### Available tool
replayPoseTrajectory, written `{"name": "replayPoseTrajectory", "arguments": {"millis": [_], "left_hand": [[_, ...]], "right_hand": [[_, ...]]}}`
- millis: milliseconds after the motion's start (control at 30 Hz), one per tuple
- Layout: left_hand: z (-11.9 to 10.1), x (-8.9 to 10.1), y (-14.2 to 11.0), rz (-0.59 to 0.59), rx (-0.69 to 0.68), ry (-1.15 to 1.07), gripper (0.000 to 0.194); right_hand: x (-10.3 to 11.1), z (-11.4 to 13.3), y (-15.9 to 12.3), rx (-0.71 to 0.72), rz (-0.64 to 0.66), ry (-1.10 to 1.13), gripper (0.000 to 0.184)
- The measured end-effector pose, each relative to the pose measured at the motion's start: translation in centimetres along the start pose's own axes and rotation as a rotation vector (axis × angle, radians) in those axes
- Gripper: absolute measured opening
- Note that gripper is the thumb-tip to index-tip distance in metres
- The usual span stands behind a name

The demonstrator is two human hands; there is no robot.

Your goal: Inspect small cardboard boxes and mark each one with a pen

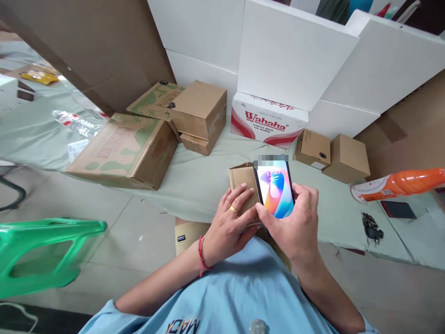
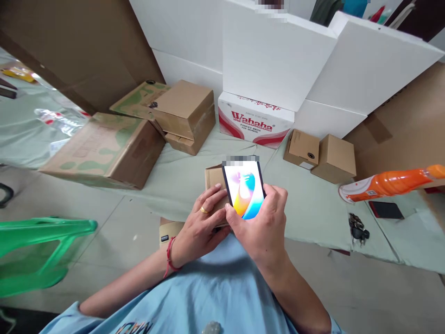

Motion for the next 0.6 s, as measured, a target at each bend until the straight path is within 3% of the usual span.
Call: {"name": "replayPoseTrajectory", "arguments": {"millis": [133, 233, 367, 433, 600], "left_hand": [[0.2, 0.7, 0.0, 0.005, -0.03, 0.071, 0.037], [0.4, 1.3, -0.1, 0.021, -0.042, 0.092, 0.034], [0.5, 2.4, -0.1, 0.019, -0.003, 0.09, 0.037], [0.5, 3.0, -0.1, -0.004, 0.031, 0.084, 0.038], [1.7, 3.7, -1.5, -0.129, 0.167, 0.003, 0.059]], "right_hand": [[0.6, -2.4, 0.4, -0.044, -0.012, -0.024, 0.07], [0.5, -7.3, 0.3, -0.209, 0.027, -0.149, 0.075], [-0.5, -15.2, -1.5, -0.543, 0.239, -0.398, 0.076], [-1.0, -18.2, -2.9, -0.642, 0.369, -0.493, 0.075], [-2.0, -21.7, -6.0, -0.702, 0.592, -0.589, 0.07]]}}
Point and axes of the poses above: each hand's wrist, its own y-axis towards the middle knuckle, its own x-axis out of the back of the hand, z = x × y, the point moved 3 cm from there along y, towards the middle knuckle, and after that the axes turned 2 degrees about z, right-handed, at the moved point
